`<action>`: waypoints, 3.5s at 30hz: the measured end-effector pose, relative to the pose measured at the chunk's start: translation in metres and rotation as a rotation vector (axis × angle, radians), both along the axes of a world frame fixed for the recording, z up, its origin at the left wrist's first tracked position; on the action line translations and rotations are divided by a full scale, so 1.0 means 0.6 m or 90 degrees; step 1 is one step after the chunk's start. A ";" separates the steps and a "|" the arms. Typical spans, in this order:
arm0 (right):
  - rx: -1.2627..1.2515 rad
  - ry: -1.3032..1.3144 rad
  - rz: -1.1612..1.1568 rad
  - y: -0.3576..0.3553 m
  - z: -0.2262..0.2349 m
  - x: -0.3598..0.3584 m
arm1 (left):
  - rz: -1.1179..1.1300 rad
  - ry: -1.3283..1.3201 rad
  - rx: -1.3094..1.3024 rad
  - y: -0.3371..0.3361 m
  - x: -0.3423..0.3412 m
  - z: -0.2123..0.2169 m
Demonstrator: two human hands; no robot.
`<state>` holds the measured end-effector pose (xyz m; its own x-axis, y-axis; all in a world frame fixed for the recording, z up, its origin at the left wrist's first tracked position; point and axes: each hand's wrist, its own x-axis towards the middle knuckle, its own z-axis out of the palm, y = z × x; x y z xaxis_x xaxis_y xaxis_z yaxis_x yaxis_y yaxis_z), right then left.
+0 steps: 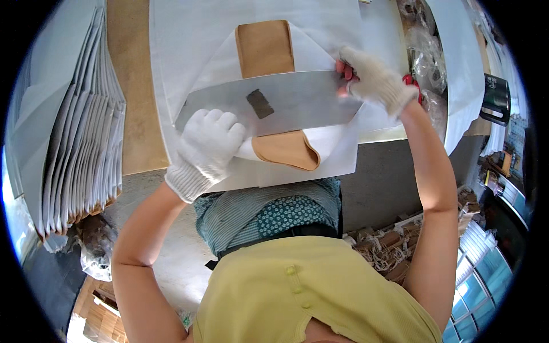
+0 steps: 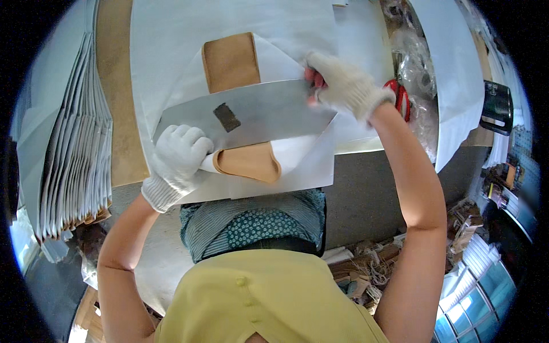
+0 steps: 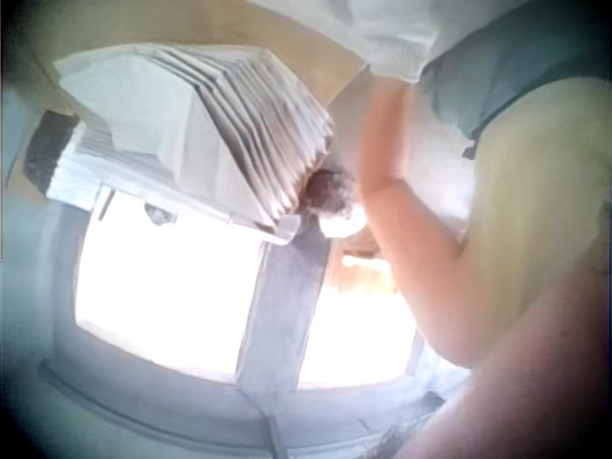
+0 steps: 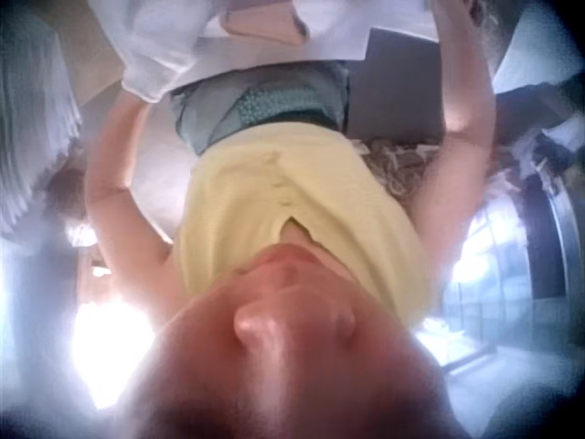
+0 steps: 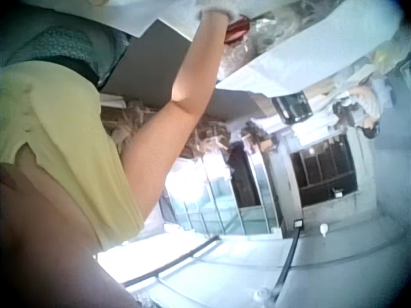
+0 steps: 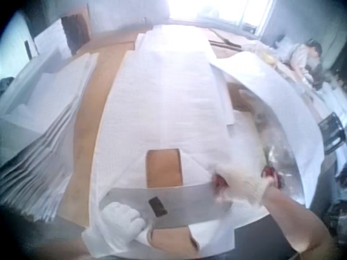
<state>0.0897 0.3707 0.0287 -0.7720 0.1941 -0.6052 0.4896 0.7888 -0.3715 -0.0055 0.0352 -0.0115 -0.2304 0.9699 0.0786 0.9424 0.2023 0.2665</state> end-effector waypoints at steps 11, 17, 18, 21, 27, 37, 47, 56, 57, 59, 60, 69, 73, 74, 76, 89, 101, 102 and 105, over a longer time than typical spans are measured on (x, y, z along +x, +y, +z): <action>0.104 0.240 0.162 -0.048 0.000 0.102 | 0.305 -0.266 0.077 0.016 0.039 0.011; 0.199 0.218 0.166 -0.058 -0.009 0.053 | 0.448 -0.125 0.096 0.062 -0.008 0.038; 0.248 0.268 0.169 -0.056 -0.018 0.054 | 0.472 -0.118 0.124 0.071 -0.019 0.035; 0.299 0.306 0.131 -0.042 -0.039 0.049 | 0.490 -0.291 0.129 0.077 -0.054 0.013; 0.270 0.127 0.038 -0.051 -0.030 0.042 | 0.434 -0.355 0.016 0.101 -0.058 0.041; 0.235 0.393 0.091 -0.074 -0.069 0.122 | 0.335 -0.489 0.126 0.069 0.000 0.003; 0.075 0.566 0.158 -0.154 -0.081 0.020 | 0.279 0.031 0.082 0.048 -0.003 -0.002; 0.170 0.647 0.009 -0.194 -0.102 -0.007 | 0.266 0.057 0.139 0.124 0.030 -0.012; 0.176 0.644 0.050 -0.187 -0.098 0.003 | 0.254 0.044 0.151 0.117 0.031 -0.014; 0.169 0.676 0.129 -0.163 -0.091 0.011 | 0.242 0.051 0.190 0.080 0.010 -0.022; 0.158 0.705 0.171 -0.140 -0.093 0.020 | 0.242 0.022 0.215 0.057 -0.003 -0.023; 0.199 0.326 -0.091 -0.037 -0.013 0.117 | 0.738 -0.910 0.623 -0.089 0.034 0.031; 0.276 0.415 0.014 -0.081 -0.020 0.136 | 0.565 -1.343 0.691 -0.148 -0.001 -0.078; 0.278 0.434 0.006 -0.084 -0.038 0.134 | 0.614 -1.314 0.663 -0.131 0.004 -0.054; 0.161 0.410 -0.059 -0.040 -0.083 0.133 | 0.814 -1.118 0.554 -0.054 0.003 0.034; -0.218 0.633 -0.473 0.064 -0.018 0.023 | 0.867 0.025 0.621 -0.274 -0.255 0.414; -0.055 0.415 -0.270 -0.017 -0.041 0.125 | 0.997 -0.222 0.865 -0.579 -0.327 0.158; -0.040 0.357 -0.263 -0.019 -0.053 0.154 | 1.013 -0.283 0.916 -0.556 -0.293 0.157; 0.017 0.117 -0.281 0.007 -0.088 0.260 | 0.968 -0.433 0.993 -0.556 -0.175 0.093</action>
